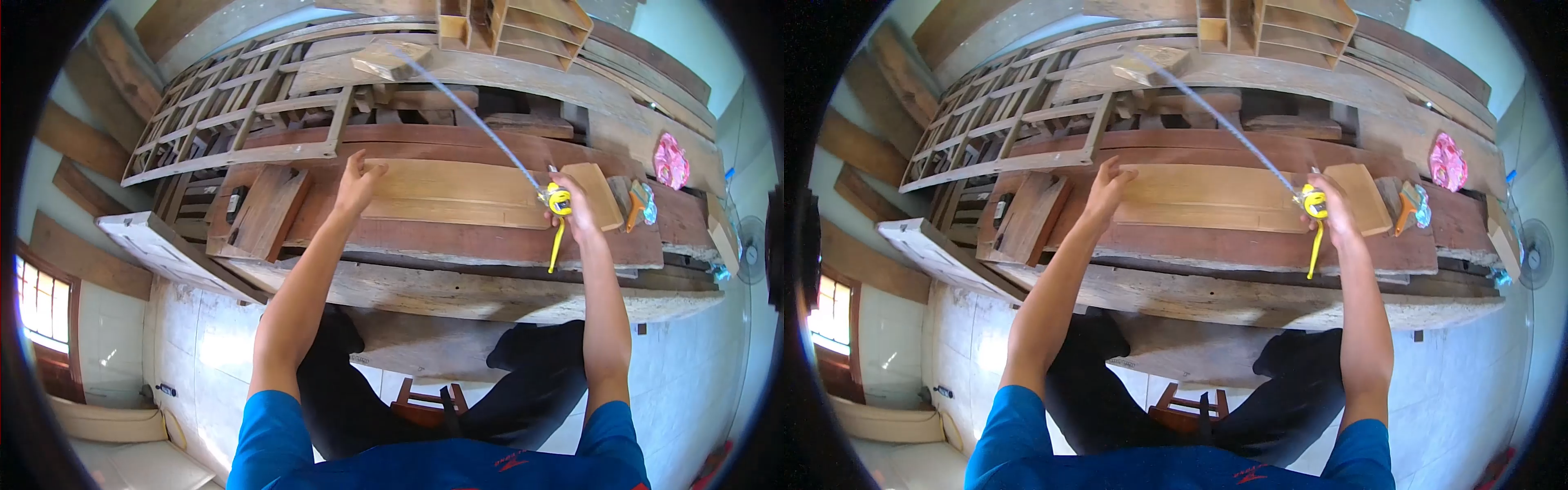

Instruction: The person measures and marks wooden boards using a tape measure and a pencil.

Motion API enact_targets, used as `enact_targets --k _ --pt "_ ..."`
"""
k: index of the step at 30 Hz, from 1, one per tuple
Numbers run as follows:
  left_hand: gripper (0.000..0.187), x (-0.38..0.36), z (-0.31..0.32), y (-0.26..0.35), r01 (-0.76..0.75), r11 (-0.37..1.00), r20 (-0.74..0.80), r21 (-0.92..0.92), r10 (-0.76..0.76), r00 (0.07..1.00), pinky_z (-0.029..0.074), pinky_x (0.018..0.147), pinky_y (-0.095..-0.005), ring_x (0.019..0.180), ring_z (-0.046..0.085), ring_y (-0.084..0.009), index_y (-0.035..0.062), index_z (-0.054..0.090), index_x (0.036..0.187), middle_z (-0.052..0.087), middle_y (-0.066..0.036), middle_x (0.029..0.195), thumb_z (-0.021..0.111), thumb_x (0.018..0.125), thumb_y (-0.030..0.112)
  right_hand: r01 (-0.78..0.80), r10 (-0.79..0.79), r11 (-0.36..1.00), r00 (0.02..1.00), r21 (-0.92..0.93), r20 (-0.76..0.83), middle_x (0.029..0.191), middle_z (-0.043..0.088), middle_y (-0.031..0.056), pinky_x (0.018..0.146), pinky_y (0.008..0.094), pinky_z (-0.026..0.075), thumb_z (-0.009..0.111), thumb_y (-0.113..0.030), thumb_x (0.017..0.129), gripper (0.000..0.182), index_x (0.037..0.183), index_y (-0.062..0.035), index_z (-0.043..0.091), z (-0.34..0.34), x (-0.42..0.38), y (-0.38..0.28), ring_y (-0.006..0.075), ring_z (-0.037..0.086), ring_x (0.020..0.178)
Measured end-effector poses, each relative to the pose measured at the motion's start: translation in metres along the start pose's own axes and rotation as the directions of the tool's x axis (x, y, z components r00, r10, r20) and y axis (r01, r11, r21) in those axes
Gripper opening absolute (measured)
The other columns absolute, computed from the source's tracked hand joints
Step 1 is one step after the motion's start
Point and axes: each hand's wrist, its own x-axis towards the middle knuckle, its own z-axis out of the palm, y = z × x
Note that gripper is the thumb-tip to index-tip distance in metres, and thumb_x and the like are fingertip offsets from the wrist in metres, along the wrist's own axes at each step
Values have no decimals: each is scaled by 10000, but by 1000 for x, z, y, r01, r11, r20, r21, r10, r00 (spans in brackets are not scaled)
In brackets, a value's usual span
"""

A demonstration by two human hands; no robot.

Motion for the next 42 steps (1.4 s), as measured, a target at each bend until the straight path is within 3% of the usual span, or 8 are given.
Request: enact_targets --k 6,10,14,21,30,35,37,42 --pt "662 -19 -9 19 -261 965 -197 -8 254 947 463 1016 -409 1297 513 -281 32 424 1481 547 -203 1368 735 922 202 108 -105 990 994 90 -43 925 690 86 482 293 487 596 -417 947 474 1264 -66 601 4 -22 -21 185 679 650" --pt "529 -33 -22 19 -275 948 -247 -158 232 941 517 968 -355 1130 620 -248 5 469 1409 614 -177 1260 687 939 114 129 -126 986 991 104 -39 928 681 77 477 281 480 582 -404 965 451 1253 -57 612 3 -31 -20 179 675 650" --pt "478 -36 -31 3 -320 942 -264 -103 284 922 523 975 -354 1169 639 -244 -14 494 1374 653 -177 1244 673 939 66 100 -100 995 995 -13 -14 933 653 20 520 265 454 594 -457 957 464 1278 -122 601 4 -42 -24 148 656 679" --pt "439 -33 -33 -7 -368 919 -237 -139 330 914 527 992 -345 1225 636 -258 -33 514 1346 649 -204 1313 663 939 40 172 -181 958 983 -230 -18 905 655 30 527 235 457 603 -348 993 250 1084 -115 588 3 -37 -19 123 653 689" --pt "417 -49 -25 -4 -370 927 -303 -65 335 892 531 975 -370 1189 665 -267 2 523 1329 673 -188 1304 655 950 117 338 -393 841 918 -423 -47 868 651 1 489 207 364 737 -267 932 234 915 -70 613 -25 -26 -22 35 563 658" --pt "424 -47 -26 -1 -304 911 -293 -277 221 930 543 915 -342 1147 673 -232 6 505 1342 688 -174 1287 644 953 98 396 -508 747 858 -533 -74 877 655 25 779 257 449 748 -147 899 208 869 -32 576 -31 -18 -23 89 573 834" --pt "420 -42 -25 -11 -356 912 -304 -205 286 909 551 874 -317 1075 678 -197 7 496 1346 695 -182 1265 637 958 86 456 -556 721 830 -522 -43 883 657 33 851 271 438 747 -117 889 205 871 -20 567 -33 -12 -22 103 564 877" --pt "406 -52 -23 1 -274 914 -314 -299 177 933 558 811 -272 942 661 -134 -6 457 1357 696 -202 1232 602 984 60 499 -587 698 810 -514 -10 881 657 37 833 267 441 741 -104 886 212 860 -23 548 -33 -8 -28 99 555 874"
